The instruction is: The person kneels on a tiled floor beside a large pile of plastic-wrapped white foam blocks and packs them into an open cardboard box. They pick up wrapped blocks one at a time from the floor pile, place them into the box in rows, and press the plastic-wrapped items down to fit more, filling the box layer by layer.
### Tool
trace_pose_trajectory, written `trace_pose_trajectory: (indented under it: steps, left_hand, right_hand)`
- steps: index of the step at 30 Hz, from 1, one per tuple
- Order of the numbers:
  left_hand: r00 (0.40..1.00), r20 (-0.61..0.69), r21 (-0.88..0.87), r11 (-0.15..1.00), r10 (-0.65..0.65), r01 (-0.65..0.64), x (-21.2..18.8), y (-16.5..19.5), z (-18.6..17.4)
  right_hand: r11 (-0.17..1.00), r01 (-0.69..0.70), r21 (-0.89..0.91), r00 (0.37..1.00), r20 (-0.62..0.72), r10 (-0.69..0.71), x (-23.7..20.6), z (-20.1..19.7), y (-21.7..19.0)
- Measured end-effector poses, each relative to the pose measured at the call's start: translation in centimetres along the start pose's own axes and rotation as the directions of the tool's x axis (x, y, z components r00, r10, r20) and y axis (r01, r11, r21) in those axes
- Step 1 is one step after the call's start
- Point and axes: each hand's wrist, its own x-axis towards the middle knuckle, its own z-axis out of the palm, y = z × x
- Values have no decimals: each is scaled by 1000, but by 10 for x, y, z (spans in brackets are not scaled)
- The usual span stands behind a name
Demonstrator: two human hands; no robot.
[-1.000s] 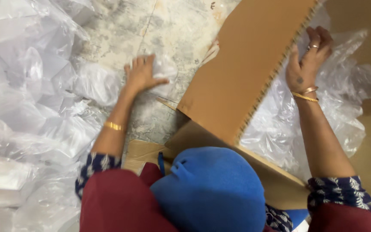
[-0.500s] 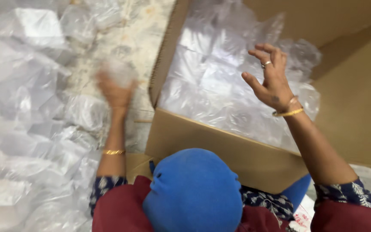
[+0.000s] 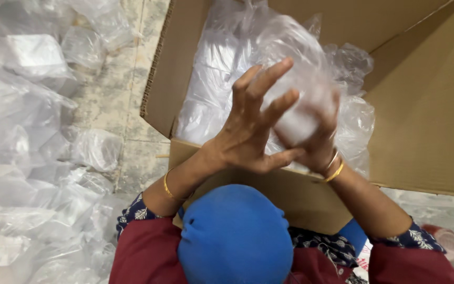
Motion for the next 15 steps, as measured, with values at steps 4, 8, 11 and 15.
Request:
trace_pose_trajectory:
  steps: [4,8,11,15]
  left_hand:
    - [985,-106,-8,991,-133,133,-23,-10,16]
    - [911,-269,-80,950,-311,301,-53,-7,28]
    - [882,-286,-151,926,-375,345,-57,0,36]
    - [924,-345,43,980,-166,192,-47,8,29]
  right_hand:
    - [851,-357,386,902,-95,421,41,-11,103]
    - [692,-707,143,707,165,688,44,40,191]
    - [694,-516,-501,677,258,690,29,67,213]
    - [704,-274,-655,665,400,631,20,65,186]
